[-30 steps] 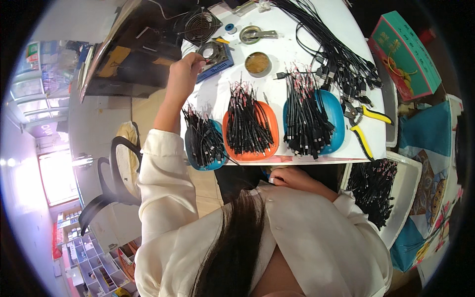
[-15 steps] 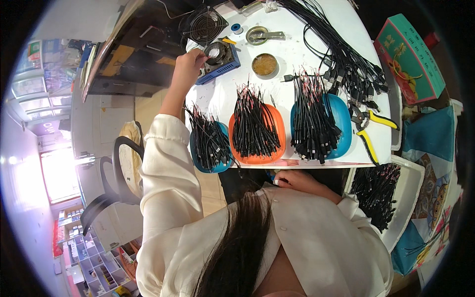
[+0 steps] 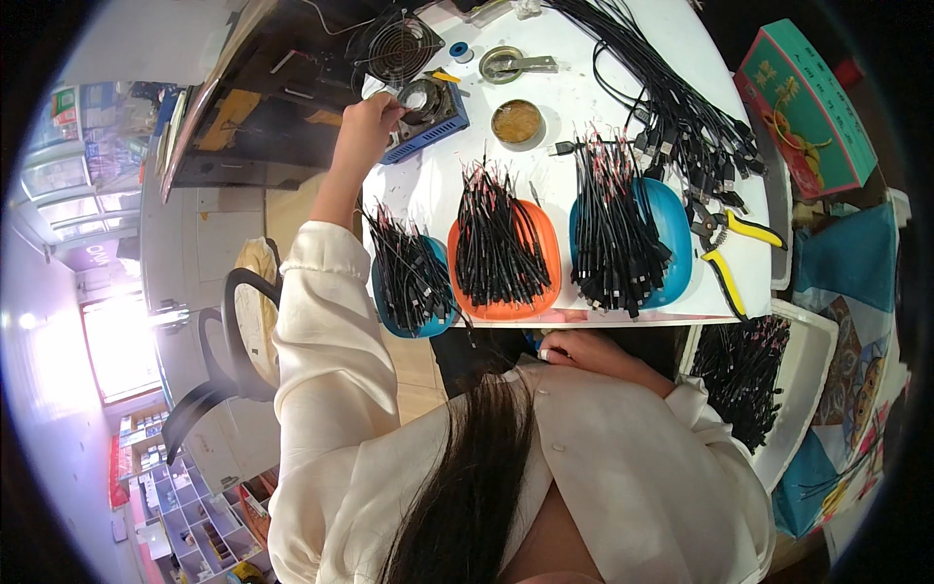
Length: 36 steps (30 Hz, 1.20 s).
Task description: The person repeatedly picks up black wires, strips the ends, and uses a soldering iron to tin the exposed conductors. Finished wires are placed into colored trays on the table.
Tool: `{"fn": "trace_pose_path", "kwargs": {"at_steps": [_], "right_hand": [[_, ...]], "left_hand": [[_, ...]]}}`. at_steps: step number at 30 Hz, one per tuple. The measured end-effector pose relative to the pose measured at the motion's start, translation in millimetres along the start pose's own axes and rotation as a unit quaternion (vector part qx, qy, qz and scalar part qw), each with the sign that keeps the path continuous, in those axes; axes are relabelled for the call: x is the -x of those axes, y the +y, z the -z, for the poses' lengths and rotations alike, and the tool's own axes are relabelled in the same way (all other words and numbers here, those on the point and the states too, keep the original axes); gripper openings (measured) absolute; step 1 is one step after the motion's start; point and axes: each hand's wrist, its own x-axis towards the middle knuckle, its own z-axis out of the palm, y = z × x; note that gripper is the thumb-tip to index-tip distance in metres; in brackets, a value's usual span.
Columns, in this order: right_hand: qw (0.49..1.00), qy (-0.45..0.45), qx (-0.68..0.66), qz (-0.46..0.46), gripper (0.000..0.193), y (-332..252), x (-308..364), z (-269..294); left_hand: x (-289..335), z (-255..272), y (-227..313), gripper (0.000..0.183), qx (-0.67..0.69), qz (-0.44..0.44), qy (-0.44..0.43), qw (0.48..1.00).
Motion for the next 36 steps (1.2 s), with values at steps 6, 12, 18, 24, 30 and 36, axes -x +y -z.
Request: {"fn": "trace_pose_path", "kwargs": {"at_steps": [6,12,18,24,30,36], "right_hand": [[0.988,-0.083,-0.072,-0.105,0.013,5.6,0.7,-8.2],[0.99,-0.09,-0.085,-0.07,0.015,-13.9,2.6,4.6],[0.993,0.069,-0.097,-0.007,0.025,-88.6,1.6,40.4],[0.967,0.23,-0.045,0.099,0.044,-152.1,32.6,37.0],[0.899,0.42,-0.118,-0.045,0.016,-184.6,154.2,40.1],[0.774,0.631,-0.041,-0.004,0.027,-237.4,321.1,73.5]], "left_hand": [[2.8,1.4,4.5,0.012,0.006,0.011,0.007,1.0],[50.0,36.1,55.2,0.011,0.045,0.013,0.073,0.996],[175.0,64.7,159.7,0.009,0.388,-0.047,0.085,0.917],[240.1,26.4,270.6,0.012,0.682,-0.099,-0.032,0.724],[255.5,-19.3,344.5,0.052,0.649,-0.266,-0.239,0.672],[253.5,-68.9,324.7,0.042,0.578,-0.218,-0.359,0.699]]}}
